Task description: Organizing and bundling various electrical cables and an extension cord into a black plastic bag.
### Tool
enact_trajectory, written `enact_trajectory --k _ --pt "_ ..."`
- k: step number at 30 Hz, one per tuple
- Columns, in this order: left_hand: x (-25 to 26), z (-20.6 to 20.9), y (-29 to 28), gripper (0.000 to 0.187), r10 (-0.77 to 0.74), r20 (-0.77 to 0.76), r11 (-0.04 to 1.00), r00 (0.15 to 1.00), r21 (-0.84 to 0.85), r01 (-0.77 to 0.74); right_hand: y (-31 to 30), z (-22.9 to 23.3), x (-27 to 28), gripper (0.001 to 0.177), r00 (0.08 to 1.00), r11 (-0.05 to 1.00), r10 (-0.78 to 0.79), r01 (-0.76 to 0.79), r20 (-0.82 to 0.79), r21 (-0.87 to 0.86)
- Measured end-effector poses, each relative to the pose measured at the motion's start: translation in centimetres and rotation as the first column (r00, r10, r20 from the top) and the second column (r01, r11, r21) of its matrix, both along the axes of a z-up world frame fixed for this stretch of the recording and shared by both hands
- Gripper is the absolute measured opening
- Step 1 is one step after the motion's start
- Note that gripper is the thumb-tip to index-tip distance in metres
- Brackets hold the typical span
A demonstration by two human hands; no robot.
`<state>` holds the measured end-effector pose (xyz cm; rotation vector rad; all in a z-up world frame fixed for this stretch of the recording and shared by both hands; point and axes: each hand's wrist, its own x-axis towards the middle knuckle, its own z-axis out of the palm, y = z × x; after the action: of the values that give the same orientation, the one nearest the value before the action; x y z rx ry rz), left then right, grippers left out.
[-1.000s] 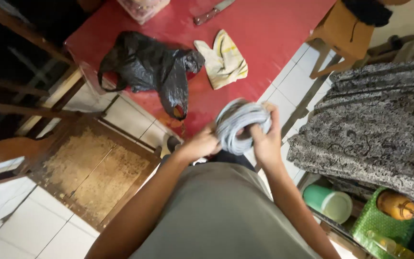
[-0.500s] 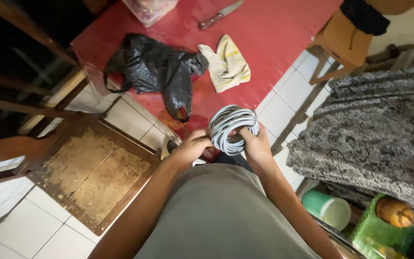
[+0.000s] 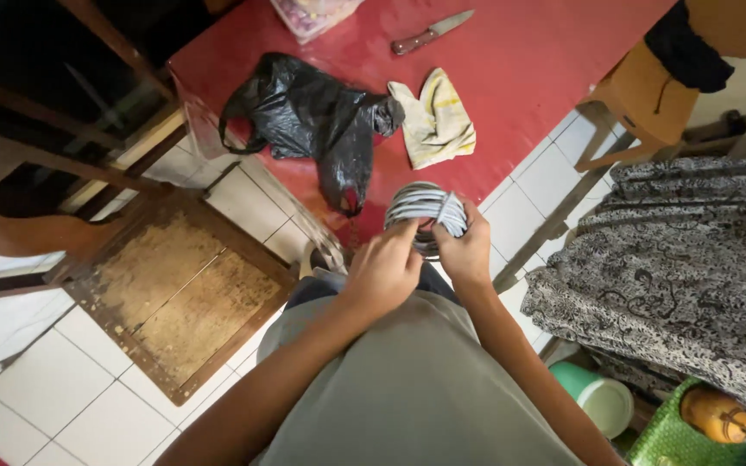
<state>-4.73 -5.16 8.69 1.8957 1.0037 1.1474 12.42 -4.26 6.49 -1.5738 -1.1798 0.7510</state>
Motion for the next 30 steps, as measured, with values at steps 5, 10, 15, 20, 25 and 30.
enact_trajectory --k 5,10,15,20,25,30 --pt "1.7 -6.0 1.1 0.042 -0.065 -0.023 0.986 0.998 -0.158 0.061 -0.6 0.7 -1.2 0.042 0.972 0.986 0.153 -0.161 0.178 0.032" --pt "1.6 -4.4 2.4 0.042 -0.041 0.086 0.999 0.995 0.031 0.039 0.0 2.2 -1.6 0.044 0.949 0.986 0.135 -0.156 0.285 0.053" --pt "1.6 -1.8 1.9 0.026 0.032 0.198 0.985 0.980 -0.173 0.003 0.6 2.5 -0.9 0.046 0.859 0.985 0.059 -0.132 0.508 0.109" --pt "1.6 -1.4 2.5 0.021 0.076 0.117 0.890 0.990 -0.455 -0.015 0.9 1.4 0.4 0.050 0.729 0.983 -0.001 -0.126 0.685 0.135" --pt "0.7 -4.2 3.6 0.022 -0.072 0.126 0.882 0.989 -0.455 0.122 0.9 2.0 0.2 0.048 0.652 0.969 0.025 -0.202 0.757 0.142" --pt "-0.1 -2.1 3.0 0.017 0.076 -0.093 0.984 0.993 -0.153 -0.090 2.1 2.8 -0.4 0.047 0.572 0.976 0.099 -0.214 0.814 0.032"
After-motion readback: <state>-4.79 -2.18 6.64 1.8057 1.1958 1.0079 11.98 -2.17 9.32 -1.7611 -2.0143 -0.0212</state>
